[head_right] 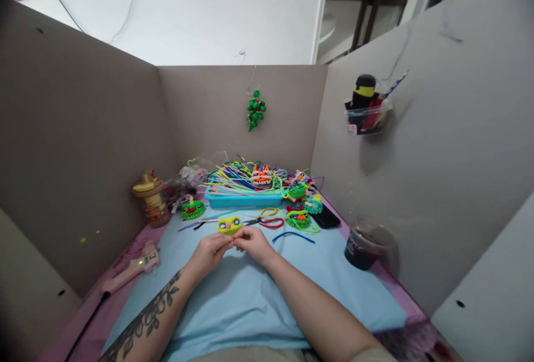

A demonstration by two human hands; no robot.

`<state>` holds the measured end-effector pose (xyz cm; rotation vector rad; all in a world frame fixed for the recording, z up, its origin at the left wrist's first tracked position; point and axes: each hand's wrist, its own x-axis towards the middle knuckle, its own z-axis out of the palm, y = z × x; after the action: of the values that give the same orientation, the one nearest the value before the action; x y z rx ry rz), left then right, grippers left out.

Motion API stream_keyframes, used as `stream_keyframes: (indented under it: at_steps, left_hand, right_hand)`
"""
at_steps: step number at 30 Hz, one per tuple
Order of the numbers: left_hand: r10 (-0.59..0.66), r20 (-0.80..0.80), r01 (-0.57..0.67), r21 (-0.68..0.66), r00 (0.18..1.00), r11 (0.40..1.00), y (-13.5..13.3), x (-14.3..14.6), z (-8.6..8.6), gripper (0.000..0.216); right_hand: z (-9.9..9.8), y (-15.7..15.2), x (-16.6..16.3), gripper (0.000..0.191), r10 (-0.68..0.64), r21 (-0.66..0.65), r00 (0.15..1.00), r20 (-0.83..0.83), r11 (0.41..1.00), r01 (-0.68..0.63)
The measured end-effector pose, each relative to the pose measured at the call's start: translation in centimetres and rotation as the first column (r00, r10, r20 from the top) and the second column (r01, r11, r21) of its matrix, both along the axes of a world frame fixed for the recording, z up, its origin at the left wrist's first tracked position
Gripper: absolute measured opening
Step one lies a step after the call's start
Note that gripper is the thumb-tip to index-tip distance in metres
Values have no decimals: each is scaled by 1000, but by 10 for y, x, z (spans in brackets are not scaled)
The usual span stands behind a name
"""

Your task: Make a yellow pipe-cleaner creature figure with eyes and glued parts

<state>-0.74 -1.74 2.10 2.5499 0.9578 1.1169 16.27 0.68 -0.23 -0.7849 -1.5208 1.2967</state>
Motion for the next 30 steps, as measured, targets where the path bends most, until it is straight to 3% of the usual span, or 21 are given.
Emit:
stream_keyframes:
  at_steps: [12, 18, 21, 24, 30]
  left_hand:
    - [6, 15, -6, -35, 1000, 999, 1, 3, 0, 27]
    - [157, 119, -155, -32, 980, 987, 6, 2, -2, 19]
    - [219, 179, -203, -106, 959, 973, 6, 3, -3, 20]
    - [260, 239, -203, -240, 936, 949, 7, 6, -4, 24]
    - [258, 291, -127, -403, 921, 906, 8, 7, -3, 26]
  right_hand:
    - [0, 2, -1, 12, -9, 27, 1000, -3, 1000, 9]
    - [4, 0, -3, 19, -114, 88, 991, -67, 989, 120]
    - [10, -7, -3, 7, -231, 291, 973, 28, 933, 213]
    - [15, -15, -5, 8, -304, 446, 948, 92, 864, 234]
    - [18, -17, -6, 11, -335, 445, 936, 106, 858, 257]
